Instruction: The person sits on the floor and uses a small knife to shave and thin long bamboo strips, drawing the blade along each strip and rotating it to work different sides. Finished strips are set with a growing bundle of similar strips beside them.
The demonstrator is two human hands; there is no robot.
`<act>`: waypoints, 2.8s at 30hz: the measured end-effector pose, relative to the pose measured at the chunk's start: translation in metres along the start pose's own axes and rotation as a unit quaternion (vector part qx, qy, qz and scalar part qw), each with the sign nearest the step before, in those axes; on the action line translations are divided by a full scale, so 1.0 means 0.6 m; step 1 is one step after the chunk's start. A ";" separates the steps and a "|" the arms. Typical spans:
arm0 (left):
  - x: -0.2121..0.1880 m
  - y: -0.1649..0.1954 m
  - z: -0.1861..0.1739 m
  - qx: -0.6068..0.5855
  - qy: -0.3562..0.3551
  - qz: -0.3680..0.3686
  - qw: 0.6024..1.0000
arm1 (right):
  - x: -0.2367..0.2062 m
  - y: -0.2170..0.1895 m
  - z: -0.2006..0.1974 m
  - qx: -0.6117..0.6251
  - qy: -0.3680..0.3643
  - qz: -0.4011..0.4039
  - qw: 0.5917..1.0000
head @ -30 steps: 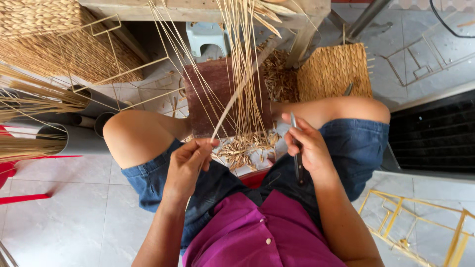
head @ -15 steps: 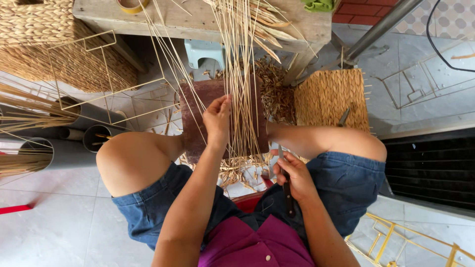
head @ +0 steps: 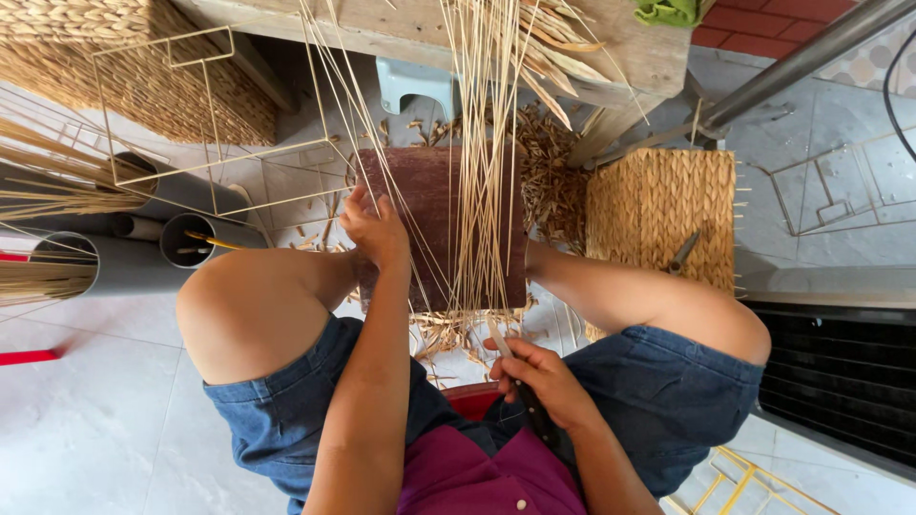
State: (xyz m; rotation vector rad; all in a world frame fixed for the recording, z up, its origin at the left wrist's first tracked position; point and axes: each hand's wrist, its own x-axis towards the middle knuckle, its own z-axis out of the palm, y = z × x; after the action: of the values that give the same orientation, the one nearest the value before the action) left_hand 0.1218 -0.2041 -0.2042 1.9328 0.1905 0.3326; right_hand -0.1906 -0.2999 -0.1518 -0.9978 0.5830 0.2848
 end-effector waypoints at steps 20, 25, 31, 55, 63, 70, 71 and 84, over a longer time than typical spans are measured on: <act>0.012 0.057 -0.034 -0.394 -0.202 -0.230 0.867 | -0.003 0.002 -0.008 -0.024 0.041 -0.073 0.996; -0.005 0.136 -0.097 -0.544 -0.318 -0.335 0.701 | -0.009 0.006 -0.005 -0.016 0.074 -0.105 0.992; -0.020 0.251 -0.217 -0.540 -0.396 -0.226 0.708 | -0.015 0.016 -0.014 -0.008 0.113 -0.144 0.983; -0.180 0.265 -0.490 -0.079 -0.502 0.054 0.860 | -0.190 -0.123 0.186 -0.047 -0.057 -0.263 0.962; -0.209 0.251 -0.463 -0.051 -0.531 0.045 0.845 | -0.159 -0.079 0.199 -0.045 -0.052 -0.241 0.968; -0.215 0.247 -0.449 -0.070 -0.508 0.143 0.847 | -0.174 -0.087 0.159 -0.009 -0.006 -0.270 0.963; -0.213 0.246 -0.453 -0.058 -0.506 0.146 0.848 | -0.177 -0.090 0.148 -0.003 0.000 -0.281 0.960; -0.165 0.242 -0.525 0.004 -0.482 0.202 0.852 | -0.226 -0.124 0.023 0.093 0.113 -0.368 0.918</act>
State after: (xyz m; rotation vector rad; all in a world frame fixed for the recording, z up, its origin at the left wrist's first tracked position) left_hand -0.0758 -0.0098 0.0265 1.9124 -0.8853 -0.3968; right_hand -0.2607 -0.3221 -0.0147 -1.0018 0.3939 -0.5534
